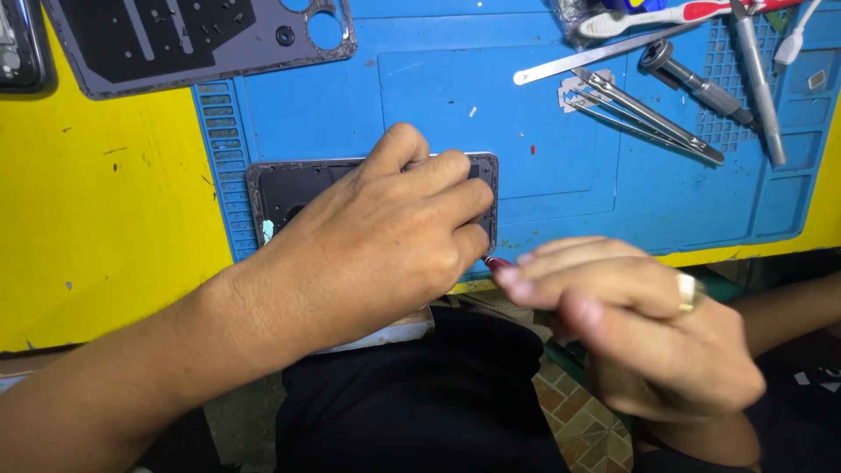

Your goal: Disassembling a mobile phone using a screwdriver and tweezers to remove screws and internal components.

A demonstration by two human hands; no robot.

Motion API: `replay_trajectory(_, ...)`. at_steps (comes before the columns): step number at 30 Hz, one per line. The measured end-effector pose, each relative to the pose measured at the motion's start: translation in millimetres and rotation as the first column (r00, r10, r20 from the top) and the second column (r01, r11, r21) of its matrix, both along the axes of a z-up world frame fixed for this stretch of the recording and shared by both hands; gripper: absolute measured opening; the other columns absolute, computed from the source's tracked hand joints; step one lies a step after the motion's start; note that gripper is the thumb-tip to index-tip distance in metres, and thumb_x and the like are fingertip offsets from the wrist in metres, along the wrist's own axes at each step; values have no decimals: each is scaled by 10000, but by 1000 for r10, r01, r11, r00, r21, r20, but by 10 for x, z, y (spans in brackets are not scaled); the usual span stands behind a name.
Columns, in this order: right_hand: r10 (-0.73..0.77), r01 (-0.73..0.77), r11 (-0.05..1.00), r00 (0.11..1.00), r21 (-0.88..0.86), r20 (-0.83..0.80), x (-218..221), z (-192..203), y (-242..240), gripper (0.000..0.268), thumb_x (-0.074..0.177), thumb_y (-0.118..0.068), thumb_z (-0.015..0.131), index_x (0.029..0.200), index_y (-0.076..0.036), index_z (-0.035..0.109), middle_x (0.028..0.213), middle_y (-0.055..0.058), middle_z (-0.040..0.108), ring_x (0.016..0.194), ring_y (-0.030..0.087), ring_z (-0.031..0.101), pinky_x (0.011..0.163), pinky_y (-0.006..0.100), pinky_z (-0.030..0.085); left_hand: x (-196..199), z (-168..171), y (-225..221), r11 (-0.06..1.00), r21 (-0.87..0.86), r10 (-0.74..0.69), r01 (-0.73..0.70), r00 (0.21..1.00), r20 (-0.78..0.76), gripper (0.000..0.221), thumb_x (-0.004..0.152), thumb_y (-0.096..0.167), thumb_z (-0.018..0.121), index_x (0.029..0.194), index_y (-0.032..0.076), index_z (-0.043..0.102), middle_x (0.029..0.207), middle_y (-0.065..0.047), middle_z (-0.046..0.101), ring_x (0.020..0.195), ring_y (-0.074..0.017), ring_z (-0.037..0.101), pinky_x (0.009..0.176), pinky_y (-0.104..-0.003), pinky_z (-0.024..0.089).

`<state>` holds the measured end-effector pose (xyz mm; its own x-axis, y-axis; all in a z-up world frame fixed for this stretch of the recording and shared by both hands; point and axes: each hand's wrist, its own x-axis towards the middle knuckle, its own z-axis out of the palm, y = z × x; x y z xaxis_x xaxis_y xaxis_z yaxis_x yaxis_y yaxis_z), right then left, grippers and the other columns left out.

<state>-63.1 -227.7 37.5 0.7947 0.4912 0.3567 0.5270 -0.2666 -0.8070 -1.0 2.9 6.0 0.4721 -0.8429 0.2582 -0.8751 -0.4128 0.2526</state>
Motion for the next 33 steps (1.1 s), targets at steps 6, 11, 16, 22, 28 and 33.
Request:
replay_trajectory(6,-19,21,998,999,-55,48,-42,-20,-10,219,776,-97,890,934,-117,741,975,64,625,904,182,713,875,338,659,-3,47,-69,1000,13,-8,7,997,78,266,947,83,736,711,186,673,767,14,577,804,-229,527,774,-387,401)
replay_trajectory(11,34,-32,999,994,-13,108,-41,-135,-69,204,913,-194,747,1106,-197,681,1208,162,625,1171,327,660,1101,519,621,9,101,-124,993,111,-46,27,985,166,344,963,193,704,638,297,663,721,71,566,810,-206,533,775,-375,401)
replay_trajectory(16,-23,16,998,991,54,132,-58,-236,-99,204,890,-100,706,1000,-69,536,1109,268,649,1054,383,741,1002,524,674,7,124,-149,996,84,-55,40,980,190,374,948,118,714,618,285,654,718,50,560,782,-204,510,778,-369,400)
replay_trajectory(22,-112,93,976,990,199,86,-278,-403,-173,244,1014,-29,579,1244,-107,559,1119,205,683,1059,345,774,1026,485,744,-17,140,-176,995,89,-54,34,973,226,389,993,102,679,635,251,649,716,31,560,764,-205,518,789,-365,421)
replay_trajectory(28,-284,288,927,957,240,-51,-447,-526,-307,250,1121,-24,313,1263,-61,516,1032,266,683,989,400,771,976,520,754,-72,74,-196,999,14,-50,48,971,232,368,997,45,608,671,212,643,720,8,516,728,-207,477,815,-366,434)
replay_trajectory(33,-290,293,932,956,215,-48,-379,-512,-281,278,1119,23,295,1280,-41,513,1035,285,682,990,422,778,975,519,760,-13,69,-138,995,90,-59,35,958,280,338,1063,148,538,754,208,660,745,12,536,726,-204,493,741,-355,401)
